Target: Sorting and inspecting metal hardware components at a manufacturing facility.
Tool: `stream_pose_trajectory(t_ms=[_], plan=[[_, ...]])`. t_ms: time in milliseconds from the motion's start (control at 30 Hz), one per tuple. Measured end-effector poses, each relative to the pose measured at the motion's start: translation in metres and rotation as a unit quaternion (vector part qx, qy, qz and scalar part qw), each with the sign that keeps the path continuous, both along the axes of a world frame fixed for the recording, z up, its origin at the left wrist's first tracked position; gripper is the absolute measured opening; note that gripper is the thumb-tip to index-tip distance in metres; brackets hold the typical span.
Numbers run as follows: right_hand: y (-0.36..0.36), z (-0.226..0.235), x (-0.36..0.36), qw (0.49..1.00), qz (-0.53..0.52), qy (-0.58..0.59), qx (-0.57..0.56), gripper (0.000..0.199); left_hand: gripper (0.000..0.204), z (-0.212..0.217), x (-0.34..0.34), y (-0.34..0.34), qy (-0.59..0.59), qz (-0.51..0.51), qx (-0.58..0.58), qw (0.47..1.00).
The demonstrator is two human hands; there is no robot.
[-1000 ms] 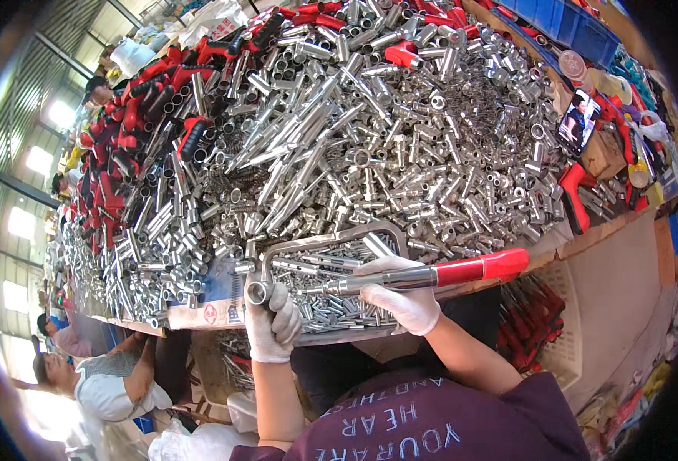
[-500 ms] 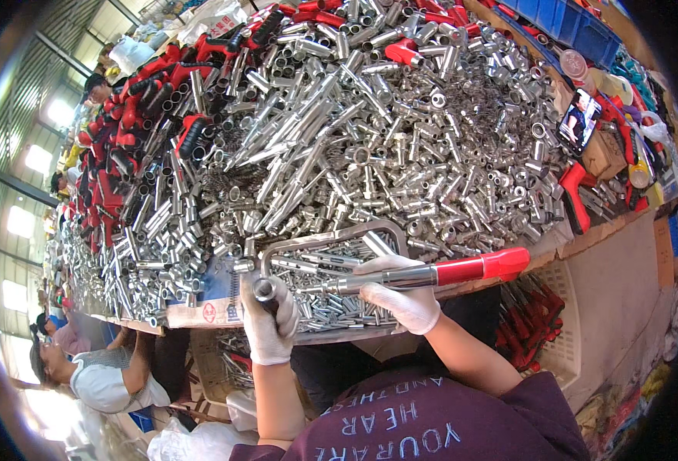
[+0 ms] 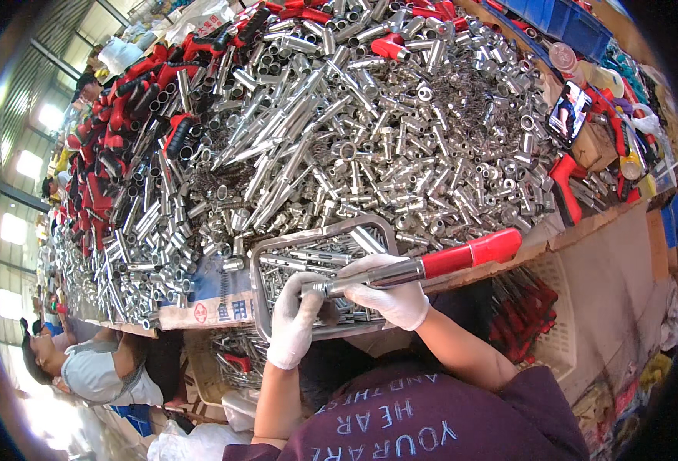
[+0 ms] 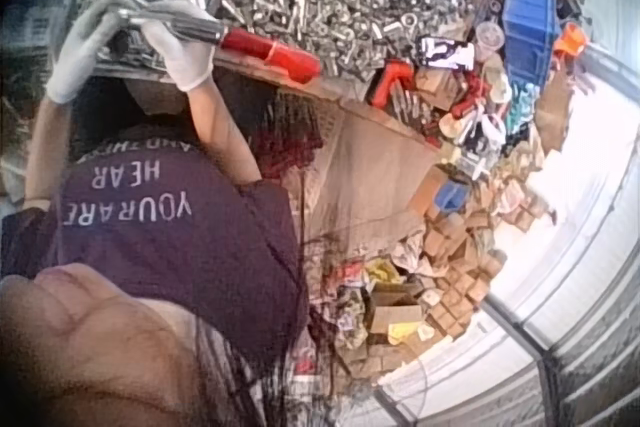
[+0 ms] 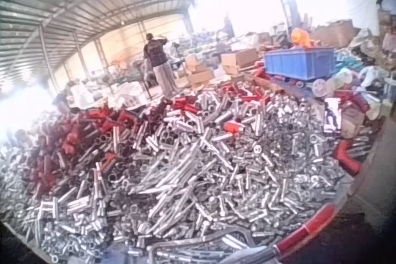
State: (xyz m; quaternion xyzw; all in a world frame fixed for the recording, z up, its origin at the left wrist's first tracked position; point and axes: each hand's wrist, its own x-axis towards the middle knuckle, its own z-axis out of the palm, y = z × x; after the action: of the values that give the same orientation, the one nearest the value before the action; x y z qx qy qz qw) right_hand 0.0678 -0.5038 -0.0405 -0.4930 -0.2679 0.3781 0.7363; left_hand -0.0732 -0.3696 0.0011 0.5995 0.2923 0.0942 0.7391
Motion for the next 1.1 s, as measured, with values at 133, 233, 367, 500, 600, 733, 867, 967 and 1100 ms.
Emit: stream_pose_trajectory(t_ms=[133,233,367,500,600,733,867,967,1100], plan=[[0.000,-0.001,0.001,0.998,-0.001,0.054,-0.018,0.019,0.036,-0.004,0.001,0.004,-0.049,-0.057,0.269,0.960],[0.001,0.000,0.001,0.997,-0.006,0.075,0.012,0.019,0.036,-0.003,0.002,0.005,-0.047,-0.052,0.289,0.955],[-0.001,-0.003,-0.002,0.992,-0.018,0.127,0.022,0.020,0.021,0.005,0.003,0.006,-0.027,0.030,0.063,0.997],[-0.001,0.000,-0.002,0.994,-0.026,0.101,0.031,0.021,0.021,-0.004,0.000,0.012,-0.036,0.084,0.033,0.995],[0.000,-0.002,-0.001,0.995,-0.025,0.090,0.040,0.022,0.022,-0.007,-0.002,0.013,-0.053,0.101,0.005,0.993],[0.004,-0.012,0.005,0.993,-0.012,0.015,0.113,0.024,0.021,-0.005,-0.004,0.011,-0.117,0.112,-0.039,0.986],[0.002,0.000,0.003,0.998,0.028,0.020,0.043,0.032,0.024,0.008,0.006,0.002,-0.119,0.048,0.121,0.984],[0.006,0.008,-0.002,0.999,-0.001,-0.023,0.029,0.037,0.027,0.004,0.012,0.003,-0.089,-0.027,0.311,0.946],[0.002,0.006,-0.001,0.993,-0.022,-0.111,-0.016,0.032,0.030,0.015,0.013,0.002,-0.077,-0.053,0.345,0.934]])
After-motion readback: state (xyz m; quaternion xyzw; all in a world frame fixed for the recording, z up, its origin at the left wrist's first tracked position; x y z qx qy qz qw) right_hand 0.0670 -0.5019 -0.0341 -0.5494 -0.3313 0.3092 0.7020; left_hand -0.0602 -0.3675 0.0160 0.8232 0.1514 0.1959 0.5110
